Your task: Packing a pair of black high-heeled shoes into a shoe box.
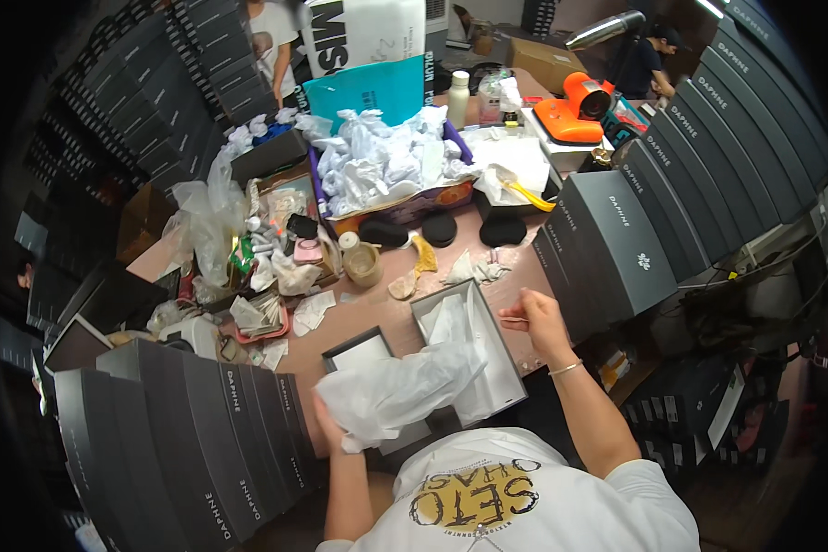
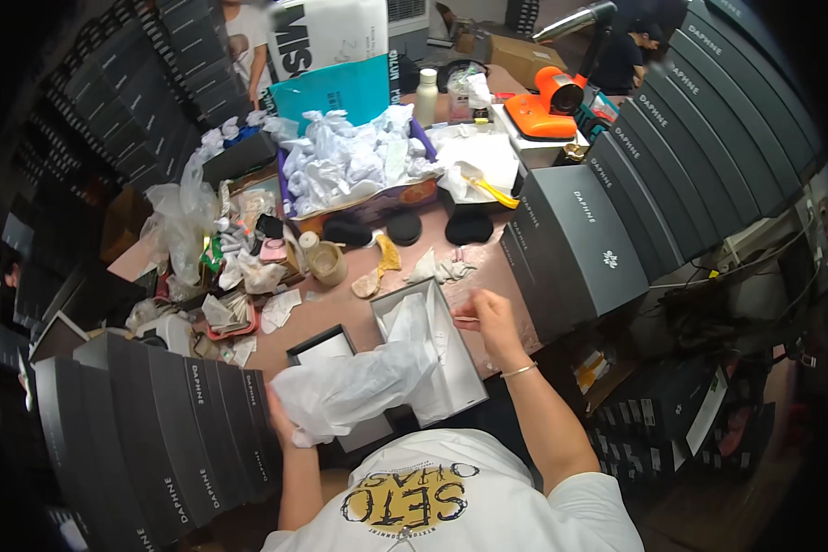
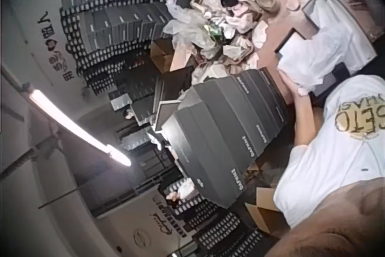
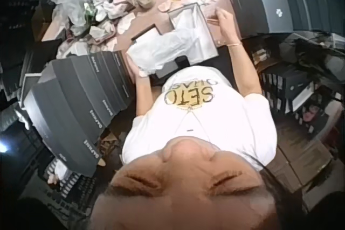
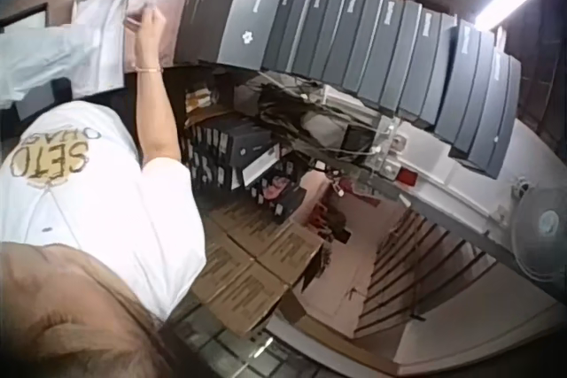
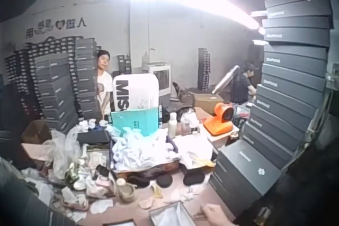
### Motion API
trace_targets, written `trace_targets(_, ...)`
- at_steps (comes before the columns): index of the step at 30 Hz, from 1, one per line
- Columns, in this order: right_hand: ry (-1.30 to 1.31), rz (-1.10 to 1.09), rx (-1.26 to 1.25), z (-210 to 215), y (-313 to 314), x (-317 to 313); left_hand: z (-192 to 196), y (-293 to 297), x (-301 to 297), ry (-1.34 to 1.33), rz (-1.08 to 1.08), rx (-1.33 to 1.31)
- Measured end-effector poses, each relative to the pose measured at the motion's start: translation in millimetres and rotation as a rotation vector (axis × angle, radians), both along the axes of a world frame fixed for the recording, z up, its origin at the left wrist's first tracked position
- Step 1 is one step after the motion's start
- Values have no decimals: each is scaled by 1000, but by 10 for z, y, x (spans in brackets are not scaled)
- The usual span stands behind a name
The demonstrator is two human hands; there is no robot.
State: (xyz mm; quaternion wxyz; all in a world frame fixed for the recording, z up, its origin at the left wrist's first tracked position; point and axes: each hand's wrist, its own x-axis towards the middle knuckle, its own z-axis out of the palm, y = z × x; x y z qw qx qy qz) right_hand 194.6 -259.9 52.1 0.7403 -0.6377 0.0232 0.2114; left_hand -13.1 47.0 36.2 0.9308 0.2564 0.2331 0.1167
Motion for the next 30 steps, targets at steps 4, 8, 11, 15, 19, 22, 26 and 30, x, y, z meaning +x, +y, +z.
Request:
trace_targets(4, -279, 590, -186, -11, 665, -506, -699, -178, 189, -38, 113, -11)
trace_targets(8, -450, 396, -452, -406, 404, -427, -351, -220, 261, 132, 108, -122)
trace_targets(11, -622, 520, -556, -357, 331, -319, -434, 63, 250, -96, -116, -238)
trace_targets(15, -744, 649, -957, -755, 565, -288, -1020, 189, 308, 39, 125, -226)
trace_targets(19, -406, 759, -602, -586, 546, -196, -1087, 654, 220, 16, 368, -86)
trace_targets(22, -70, 581, -356, -326, 384, -178, -25, 869, 75, -110, 465, 245)
trace_targets(26, -68, 366, -351, -145, 119, 31, -249, 596, 53, -25, 456, 1441)
trace_targets(30, -318, 415, -504, 445, 91, 316, -920, 413, 335, 376, -1046, 1983)
